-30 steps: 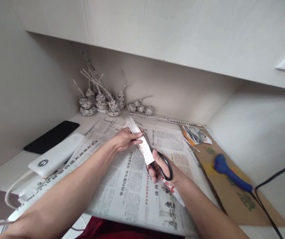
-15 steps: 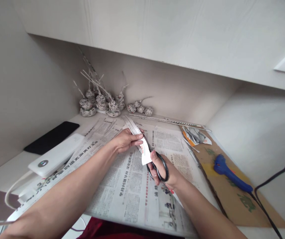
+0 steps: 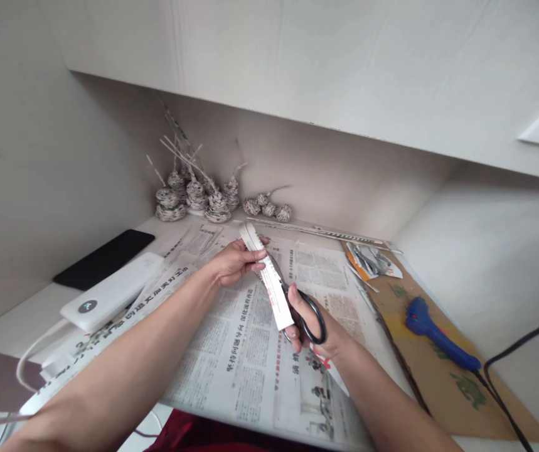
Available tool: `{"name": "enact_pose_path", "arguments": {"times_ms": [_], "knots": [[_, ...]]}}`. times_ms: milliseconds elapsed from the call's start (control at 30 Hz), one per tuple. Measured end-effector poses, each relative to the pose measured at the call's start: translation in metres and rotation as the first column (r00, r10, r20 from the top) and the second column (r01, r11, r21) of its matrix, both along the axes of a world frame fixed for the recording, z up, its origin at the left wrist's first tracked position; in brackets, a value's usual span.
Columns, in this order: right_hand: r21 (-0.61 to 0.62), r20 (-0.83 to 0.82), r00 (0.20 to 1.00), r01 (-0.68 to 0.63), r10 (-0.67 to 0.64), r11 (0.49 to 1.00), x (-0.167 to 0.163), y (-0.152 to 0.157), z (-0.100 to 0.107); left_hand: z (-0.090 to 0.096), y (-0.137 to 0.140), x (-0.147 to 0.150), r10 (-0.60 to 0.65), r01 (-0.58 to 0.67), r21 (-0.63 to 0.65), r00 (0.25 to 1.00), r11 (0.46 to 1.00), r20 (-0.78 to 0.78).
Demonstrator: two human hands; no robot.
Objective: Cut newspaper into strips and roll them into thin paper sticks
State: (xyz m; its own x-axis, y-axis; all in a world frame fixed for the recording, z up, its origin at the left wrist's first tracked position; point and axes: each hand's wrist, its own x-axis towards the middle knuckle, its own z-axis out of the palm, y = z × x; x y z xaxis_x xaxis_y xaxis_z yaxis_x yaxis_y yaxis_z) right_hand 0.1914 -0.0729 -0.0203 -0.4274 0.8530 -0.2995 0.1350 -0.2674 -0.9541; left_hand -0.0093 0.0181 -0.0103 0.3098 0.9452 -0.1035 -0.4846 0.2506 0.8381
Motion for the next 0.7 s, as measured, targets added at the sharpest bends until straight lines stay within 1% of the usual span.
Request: {"name": "enact_pose_path", "arguments": {"times_ms": [100,200,367,567,700], "knots": [[0.085,-0.025,0.999,-0.030,0.033,0.996,0.000,0.001,-0.004,-0.004,-0.004,0.008,-0.053,0.053,0.016,0.998,0.998,-0.016],[0.129,-0.056,0.998,-0.016,0.024,0.991,-0.002,0.001,-0.008,-0.008,-0.005,0.013,-0.058,0.058,0.002,0.998,0.998,-0.025],[0.139,-0.037,0.999,0.010,-0.005,0.990,-0.003,-0.001,-0.006,-0.008,-0.005,0.012,-0.059,0.060,0.007,0.998,0.998,-0.027],[0.092,0.029,0.997,0.071,-0.073,0.993,-0.008,-0.003,0.006,-0.009,-0.003,0.010,-0.044,0.043,0.036,0.999,0.998,0.001],[0.114,0.069,0.995,0.057,-0.065,0.992,-0.006,-0.001,0.009,-0.006,0.001,0.001,-0.050,0.049,0.033,0.999,0.998,0.014]]}}
